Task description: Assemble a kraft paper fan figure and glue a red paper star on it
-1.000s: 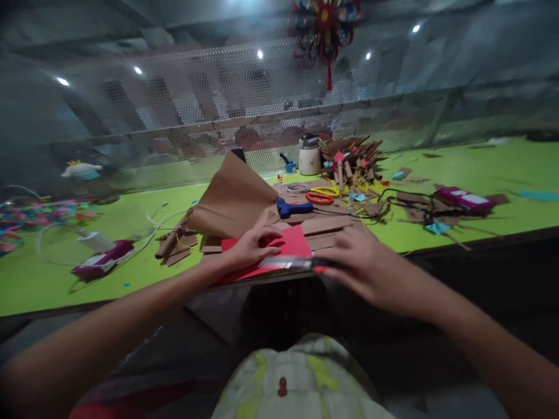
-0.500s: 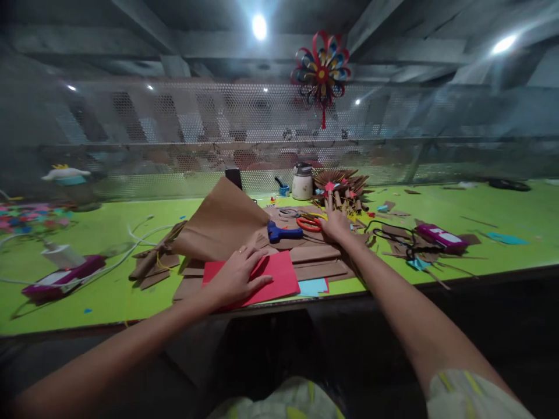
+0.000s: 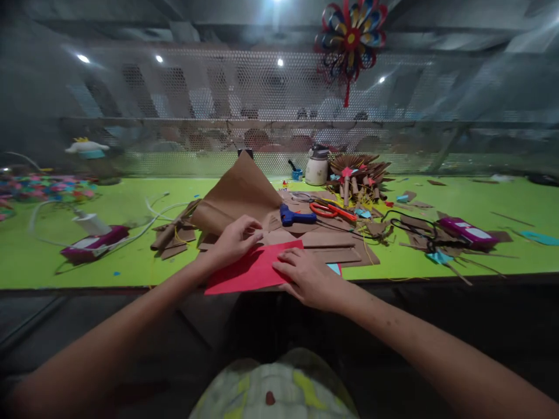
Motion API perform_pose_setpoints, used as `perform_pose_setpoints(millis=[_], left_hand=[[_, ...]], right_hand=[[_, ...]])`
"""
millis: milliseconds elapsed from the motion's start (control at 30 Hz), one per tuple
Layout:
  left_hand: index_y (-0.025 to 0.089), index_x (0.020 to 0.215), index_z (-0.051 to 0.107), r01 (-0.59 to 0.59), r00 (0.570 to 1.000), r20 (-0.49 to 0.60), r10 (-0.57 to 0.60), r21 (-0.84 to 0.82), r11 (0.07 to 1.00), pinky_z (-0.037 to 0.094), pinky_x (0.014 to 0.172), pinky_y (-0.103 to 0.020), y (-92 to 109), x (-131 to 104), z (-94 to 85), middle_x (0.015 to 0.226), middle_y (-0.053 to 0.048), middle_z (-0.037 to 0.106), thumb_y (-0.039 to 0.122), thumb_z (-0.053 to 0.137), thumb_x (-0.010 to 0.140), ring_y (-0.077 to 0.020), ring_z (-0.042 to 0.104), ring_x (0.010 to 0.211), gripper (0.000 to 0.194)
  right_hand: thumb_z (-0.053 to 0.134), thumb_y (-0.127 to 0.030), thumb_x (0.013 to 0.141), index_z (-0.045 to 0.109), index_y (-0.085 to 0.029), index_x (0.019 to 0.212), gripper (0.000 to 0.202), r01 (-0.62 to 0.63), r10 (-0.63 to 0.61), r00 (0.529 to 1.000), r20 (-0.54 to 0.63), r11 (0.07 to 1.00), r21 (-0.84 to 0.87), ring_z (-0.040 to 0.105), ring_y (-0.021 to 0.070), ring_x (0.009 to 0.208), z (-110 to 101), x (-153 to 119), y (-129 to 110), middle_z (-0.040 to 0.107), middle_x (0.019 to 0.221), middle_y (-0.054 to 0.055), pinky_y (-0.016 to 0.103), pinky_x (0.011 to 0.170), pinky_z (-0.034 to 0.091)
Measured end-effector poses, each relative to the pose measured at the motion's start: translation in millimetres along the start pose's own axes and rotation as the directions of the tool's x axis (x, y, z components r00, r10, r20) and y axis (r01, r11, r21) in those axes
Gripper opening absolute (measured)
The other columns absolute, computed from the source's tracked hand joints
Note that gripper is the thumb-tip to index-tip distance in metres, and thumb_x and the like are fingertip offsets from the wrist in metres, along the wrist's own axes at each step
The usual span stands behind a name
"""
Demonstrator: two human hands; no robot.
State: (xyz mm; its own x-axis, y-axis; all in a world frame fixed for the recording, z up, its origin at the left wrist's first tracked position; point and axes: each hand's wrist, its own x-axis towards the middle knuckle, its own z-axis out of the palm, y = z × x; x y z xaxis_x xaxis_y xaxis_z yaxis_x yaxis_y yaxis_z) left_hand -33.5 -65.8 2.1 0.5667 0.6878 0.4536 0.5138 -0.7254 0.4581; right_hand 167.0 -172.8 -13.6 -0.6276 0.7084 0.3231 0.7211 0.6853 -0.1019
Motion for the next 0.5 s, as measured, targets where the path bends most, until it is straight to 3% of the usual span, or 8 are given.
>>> perform_pose_setpoints(millis=[133,267,400,500], left_hand=[[0.014,0.099,0.058,-0.069,0.988,0.145,0.051,0.122,0.99,0.043,0.079,-0.031,-8.0,-16.4,-18.8,0.097,-0.01,0.061,0.035,0.042,0.083,-0.0195,0.056,0.088,0.031],[0.014,0.111,0.053,-0.012,0.981,0.193,-0.004,0.081,0.997,0.041,0.084,-0.031,-12.3,-34.1,-27.8,0.105,-0.011,0.06,0.038,0.034,0.086,-0.0195,0.055,0.096,0.04],[0.018,0.115,0.051,0.035,0.953,0.302,-0.024,-0.032,0.999,0.04,0.087,-0.028,-5.8,-45.9,-42.9,0.115,-0.007,0.057,0.042,0.038,0.084,-0.0187,0.053,0.103,0.041],[0.022,0.116,0.051,0.039,0.938,0.345,-0.008,-0.083,0.996,0.037,0.091,-0.029,-1.8,-53.3,-58.5,0.119,-0.004,0.055,0.041,0.036,0.085,-0.0192,0.05,0.107,0.04]], right_hand=[[0.047,-0.015,0.08,0.054,-0.016,0.113,0.034,0.009,-0.008,0.994,-0.109,1.0,0.012,0.044,0.024,0.109,15.7,-8.1,2.2,0.054,0.114,0.013,0.044,0.091,0.037],[0.045,-0.013,0.081,0.055,-0.019,0.111,0.032,0.013,0.01,0.977,-0.212,0.994,0.108,0.046,0.0216,0.109,19.8,-13.4,1.4,0.056,0.114,0.011,0.043,0.091,0.039],[0.043,-0.013,0.082,0.058,-0.02,0.106,0.029,-0.064,0.145,0.947,-0.285,0.959,0.274,0.055,0.0183,0.099,18.0,-15.6,3.7,0.063,0.104,0.008,0.036,0.086,0.044],[0.044,-0.018,0.082,0.061,-0.021,0.102,0.026,-0.199,0.306,0.902,-0.305,0.921,0.336,0.061,0.0199,0.086,17.9,-14.7,4.4,0.067,0.094,0.007,0.034,0.075,0.049]])
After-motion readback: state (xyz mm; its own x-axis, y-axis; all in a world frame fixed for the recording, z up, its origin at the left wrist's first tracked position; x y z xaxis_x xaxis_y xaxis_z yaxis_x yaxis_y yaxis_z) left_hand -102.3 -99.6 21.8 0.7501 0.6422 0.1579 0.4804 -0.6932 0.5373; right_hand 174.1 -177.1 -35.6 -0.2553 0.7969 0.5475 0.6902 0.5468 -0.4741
